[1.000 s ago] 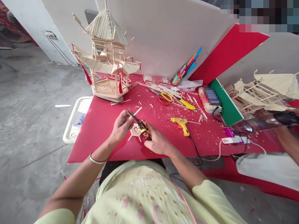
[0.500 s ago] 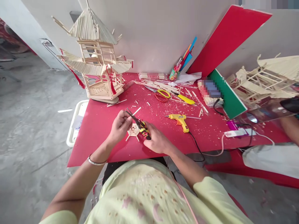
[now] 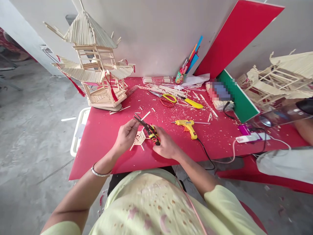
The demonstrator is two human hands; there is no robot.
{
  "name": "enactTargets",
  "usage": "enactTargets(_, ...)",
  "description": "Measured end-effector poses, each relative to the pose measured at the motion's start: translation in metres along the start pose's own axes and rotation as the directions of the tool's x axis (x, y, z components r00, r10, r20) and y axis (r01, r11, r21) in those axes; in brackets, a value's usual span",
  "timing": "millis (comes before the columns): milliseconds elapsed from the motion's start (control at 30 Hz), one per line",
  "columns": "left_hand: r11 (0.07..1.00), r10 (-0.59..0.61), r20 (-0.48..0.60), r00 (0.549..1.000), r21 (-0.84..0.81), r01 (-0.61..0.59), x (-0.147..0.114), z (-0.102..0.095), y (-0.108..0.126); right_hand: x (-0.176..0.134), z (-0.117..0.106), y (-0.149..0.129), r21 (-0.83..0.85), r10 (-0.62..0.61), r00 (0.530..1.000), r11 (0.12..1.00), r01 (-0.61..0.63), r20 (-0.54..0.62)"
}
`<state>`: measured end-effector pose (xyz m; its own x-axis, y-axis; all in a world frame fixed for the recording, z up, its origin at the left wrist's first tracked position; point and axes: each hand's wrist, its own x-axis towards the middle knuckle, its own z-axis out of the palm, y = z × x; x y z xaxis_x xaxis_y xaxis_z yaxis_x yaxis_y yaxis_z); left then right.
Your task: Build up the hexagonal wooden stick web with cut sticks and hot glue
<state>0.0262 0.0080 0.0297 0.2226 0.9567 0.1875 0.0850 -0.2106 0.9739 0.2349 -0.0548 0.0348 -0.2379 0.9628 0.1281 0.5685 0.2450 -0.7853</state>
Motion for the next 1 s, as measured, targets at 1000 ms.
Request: enactTargets(1000, 0.708, -0.297, 0.478, 0.827, -0.471, 0.526, 0.006, -0.01, 0.008, -0.005, 0.003, 0.003, 0.044, 0.038, 0.998, 0.998, -0.04, 0.057)
